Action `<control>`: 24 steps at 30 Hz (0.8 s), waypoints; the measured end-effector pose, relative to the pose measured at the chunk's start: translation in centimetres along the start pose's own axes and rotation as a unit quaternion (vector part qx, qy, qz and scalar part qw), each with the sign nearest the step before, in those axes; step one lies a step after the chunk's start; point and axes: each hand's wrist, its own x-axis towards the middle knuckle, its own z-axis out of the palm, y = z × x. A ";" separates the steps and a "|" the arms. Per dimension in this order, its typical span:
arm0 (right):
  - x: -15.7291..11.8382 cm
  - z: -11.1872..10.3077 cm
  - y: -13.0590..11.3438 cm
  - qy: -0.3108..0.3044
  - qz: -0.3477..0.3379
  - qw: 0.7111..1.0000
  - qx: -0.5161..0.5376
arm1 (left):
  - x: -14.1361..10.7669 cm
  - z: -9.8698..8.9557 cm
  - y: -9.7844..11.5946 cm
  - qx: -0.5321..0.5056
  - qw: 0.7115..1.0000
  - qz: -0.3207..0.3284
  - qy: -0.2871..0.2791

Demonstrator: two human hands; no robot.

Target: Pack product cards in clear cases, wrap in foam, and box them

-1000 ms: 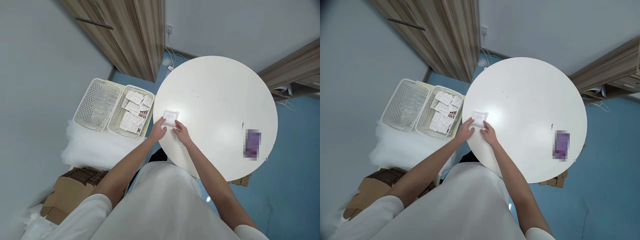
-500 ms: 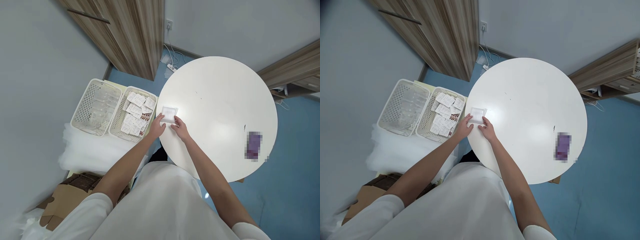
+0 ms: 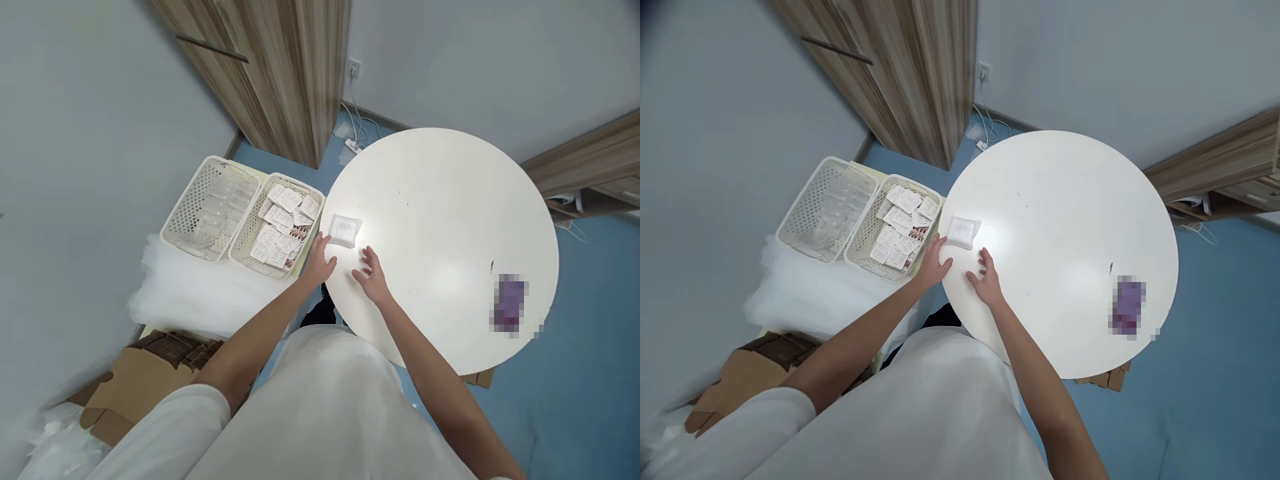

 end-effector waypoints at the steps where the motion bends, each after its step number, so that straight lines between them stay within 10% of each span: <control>1: -0.8 -0.4 0.2 -0.002 0.001 1.000 -0.008 | -0.6 0.0 0.2 0.000 1.000 -0.001 0.002; 15: -8.3 -4.6 2.2 -0.053 -0.026 0.998 -0.013 | -11.8 2.9 4.4 -0.050 0.994 -0.083 0.040; 24: -9.6 -3.0 2.0 -0.156 -0.055 0.986 -0.011 | -18.0 2.8 5.0 -0.129 0.979 -0.139 0.081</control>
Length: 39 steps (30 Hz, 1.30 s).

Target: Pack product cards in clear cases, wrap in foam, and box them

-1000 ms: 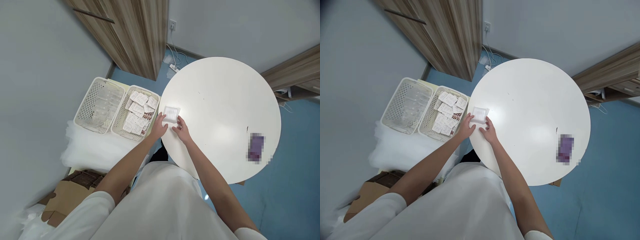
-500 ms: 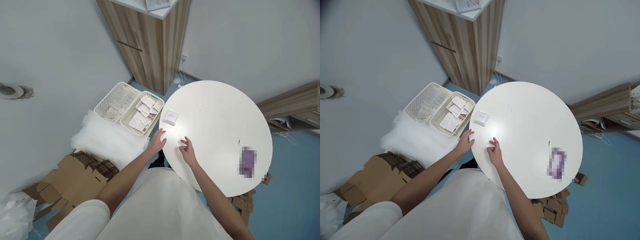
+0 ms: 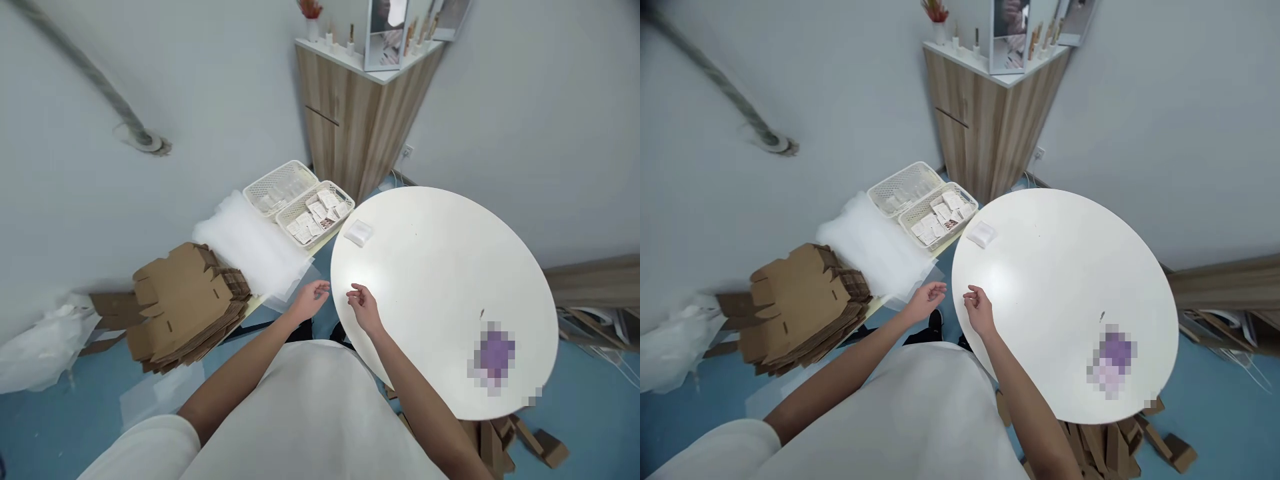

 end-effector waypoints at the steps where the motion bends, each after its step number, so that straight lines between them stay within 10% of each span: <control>1: 0.2 0.5 -0.2 -0.012 -0.008 1.000 -0.001 | -0.4 -0.4 -0.1 -0.002 1.000 0.001 0.016; 14: 2.3 13.3 -3.5 -0.201 -0.107 0.964 -0.135 | -9.3 -13.2 -6.1 0.113 0.976 0.018 0.184; 21: 2.0 22.7 -4.5 -0.276 -0.177 0.883 -0.337 | -15.3 -20.0 -11.9 0.270 0.932 -0.141 0.197; 29: 1.5 28.7 -5.1 -0.248 -0.228 0.818 -0.466 | -19.1 -22.9 -16.2 0.308 0.919 -0.209 0.128; 39: 2.3 29.5 -4.9 -0.194 -0.247 0.809 -0.498 | -17.7 -22.9 -18.2 0.267 0.941 -0.149 0.144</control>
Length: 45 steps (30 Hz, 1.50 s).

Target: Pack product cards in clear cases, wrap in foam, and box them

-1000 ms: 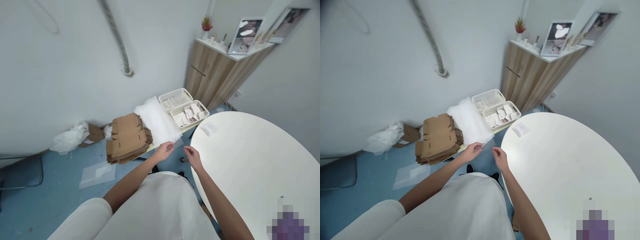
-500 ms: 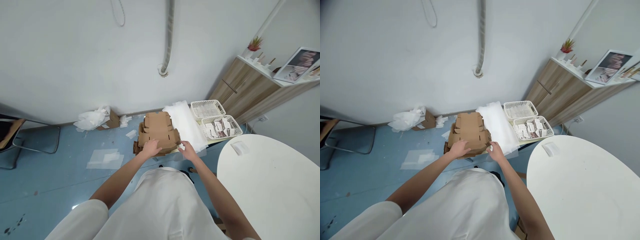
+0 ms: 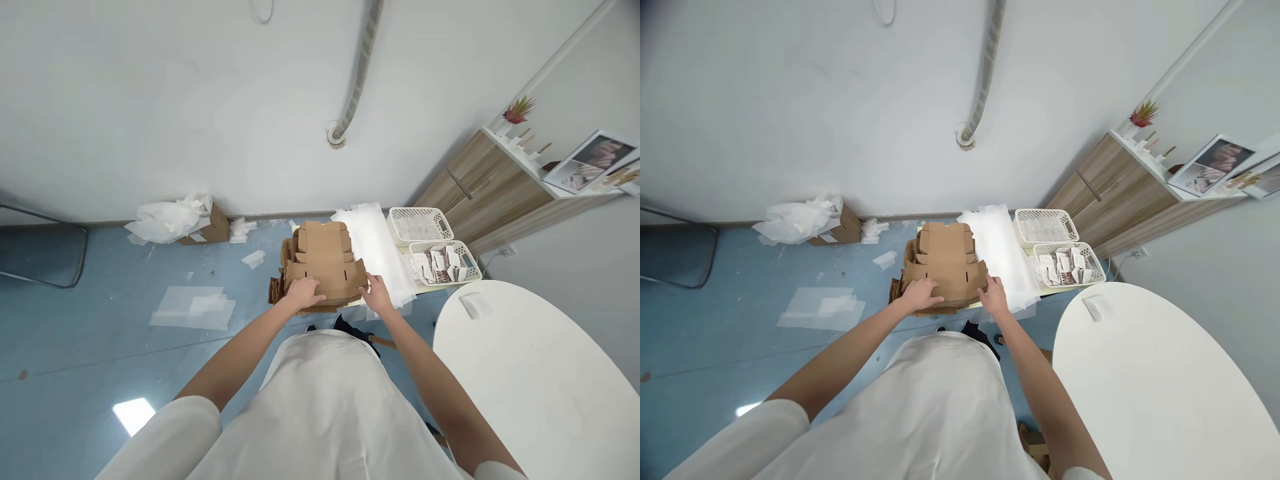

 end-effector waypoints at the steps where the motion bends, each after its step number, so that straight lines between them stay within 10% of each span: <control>1: 0.3 0.1 0.0 0.000 0.005 1.000 -0.003 | 0.1 0.2 0.0 -0.010 1.000 0.005 0.002; 14: 3.4 -0.2 -0.8 -0.026 -0.021 0.989 -0.145 | 0.9 0.9 -0.8 -0.020 0.998 0.055 0.001; 30: 3.5 -0.6 -1.1 0.003 0.071 0.979 0.193 | 0.8 1.4 -0.8 0.050 0.992 0.111 0.021; 36: 1.1 -0.6 -3.0 0.090 -0.052 0.991 0.083 | 0.6 1.6 -0.2 0.101 0.990 0.085 0.039; 45: -3.1 3.1 -3.5 -0.160 -0.171 0.970 -0.073 | -0.3 0.9 0.0 0.117 0.987 0.085 0.064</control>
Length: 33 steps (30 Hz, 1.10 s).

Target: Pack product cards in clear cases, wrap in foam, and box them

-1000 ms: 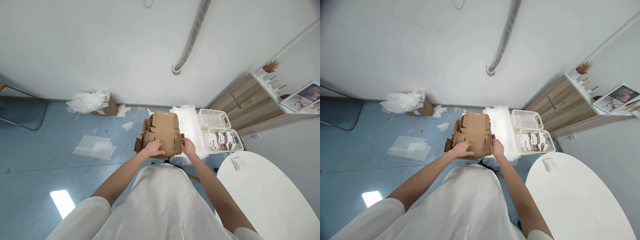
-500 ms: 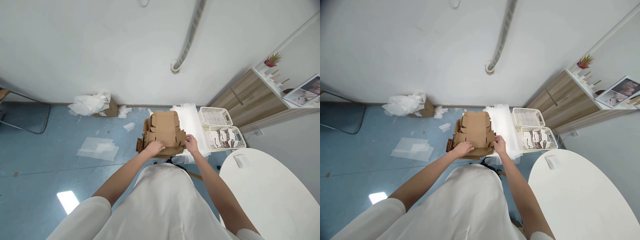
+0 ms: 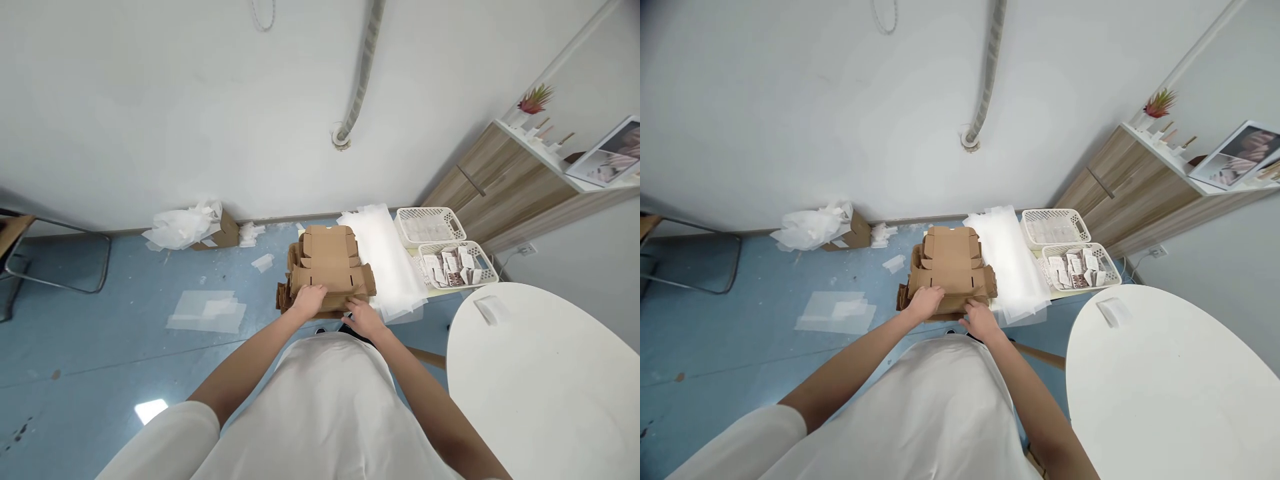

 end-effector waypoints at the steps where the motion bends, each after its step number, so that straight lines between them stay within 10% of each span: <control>1: 0.0 0.6 0.2 -0.006 0.008 1.000 0.005 | -0.1 -0.2 -0.1 -0.006 1.000 -0.003 0.009; 7: -0.2 1.3 1.6 0.024 0.052 0.987 0.152 | -1.2 -1.4 -0.9 -0.060 0.996 -0.008 0.069; 14: -0.3 -2.8 2.5 0.138 0.052 0.871 0.469 | -2.8 -1.3 -1.1 -0.072 0.992 0.017 0.102; 24: 1.8 -2.8 2.6 0.083 0.199 0.918 0.332 | -3.4 -0.9 0.0 -0.087 0.993 0.053 0.057; 33: 1.1 -1.9 2.8 0.137 0.210 0.896 0.366 | -4.1 -2.5 0.4 -0.108 0.990 0.010 0.094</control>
